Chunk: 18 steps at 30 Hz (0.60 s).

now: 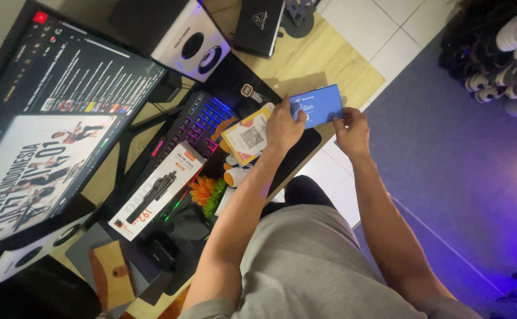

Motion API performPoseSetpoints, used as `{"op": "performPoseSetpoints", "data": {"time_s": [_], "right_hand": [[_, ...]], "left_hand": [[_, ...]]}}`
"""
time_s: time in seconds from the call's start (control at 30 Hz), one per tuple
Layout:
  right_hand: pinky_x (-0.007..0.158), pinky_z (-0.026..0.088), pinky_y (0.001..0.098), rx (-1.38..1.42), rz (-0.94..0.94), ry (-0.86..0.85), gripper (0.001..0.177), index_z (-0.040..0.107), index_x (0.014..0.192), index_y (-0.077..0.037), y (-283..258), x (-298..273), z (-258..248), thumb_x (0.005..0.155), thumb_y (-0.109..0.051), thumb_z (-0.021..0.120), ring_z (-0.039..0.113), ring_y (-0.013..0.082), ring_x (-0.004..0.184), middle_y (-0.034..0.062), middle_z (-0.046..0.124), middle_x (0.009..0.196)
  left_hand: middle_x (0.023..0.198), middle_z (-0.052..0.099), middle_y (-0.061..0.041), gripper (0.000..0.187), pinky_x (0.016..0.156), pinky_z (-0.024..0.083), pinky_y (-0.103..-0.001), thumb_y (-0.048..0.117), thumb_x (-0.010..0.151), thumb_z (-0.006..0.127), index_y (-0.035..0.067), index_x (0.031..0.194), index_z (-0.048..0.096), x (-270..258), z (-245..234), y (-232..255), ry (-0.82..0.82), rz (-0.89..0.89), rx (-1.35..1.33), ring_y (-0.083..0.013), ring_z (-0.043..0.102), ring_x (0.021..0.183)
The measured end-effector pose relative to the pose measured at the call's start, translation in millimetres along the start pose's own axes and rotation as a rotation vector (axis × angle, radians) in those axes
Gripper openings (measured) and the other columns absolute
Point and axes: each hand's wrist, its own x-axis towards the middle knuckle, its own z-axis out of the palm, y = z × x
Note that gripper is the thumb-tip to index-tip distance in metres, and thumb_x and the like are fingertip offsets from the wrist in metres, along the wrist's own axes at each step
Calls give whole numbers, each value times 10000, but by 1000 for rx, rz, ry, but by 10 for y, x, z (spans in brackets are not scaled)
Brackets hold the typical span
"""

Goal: The person moves a chair, sits at a desk, and wipes two product boxes with a cloth. They then place the boxes on a shelf above the desk.

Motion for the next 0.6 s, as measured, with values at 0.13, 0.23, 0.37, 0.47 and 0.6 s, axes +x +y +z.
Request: {"op": "performPoseSetpoints", "data": {"time_s": [0.13,0.23,0.37,0.47,0.6], "right_hand": [[806,577,368,11,92,-34,354,677,1191,17,236,24,77,912,-194,732,724,244,949,156,732,1077],[837,570,372,-26,46,-19,352,694,1177,22,386,80,187,905,-196,745,731,254,940,164,750,1063],[823,567,379,-34,99,-18,366,700,1172,19,468,105,264,895,-213,758,730,265,922,171,753,1031],[810,573,383,-31,100,-30,361,697,1173,25,484,95,273,897,-201,754,733,270,905,181,749,1015],[804,576,384,-10,88,-39,334,690,1156,30,486,117,291,901,-178,744,740,264,906,175,752,1024]], "left_hand": [[1165,669,-280,639,943,533,-486,308,874,664,-41,1390,519,115,219,-122,-54,-23,105,-432,661,1083],[1149,674,-265,618,921,544,-487,323,871,659,-32,1357,519,163,279,-121,-100,-68,145,-427,671,1062],[1117,676,-266,573,906,550,-494,327,864,668,-29,1287,514,179,330,-54,-129,-104,201,-434,680,1029],[1129,674,-273,542,903,558,-487,337,864,674,-31,1231,521,193,379,-46,-136,-116,228,-429,689,1025],[1149,672,-268,576,887,571,-471,341,862,672,-54,1249,513,236,429,-41,-165,-142,262,-408,702,1024]]}}
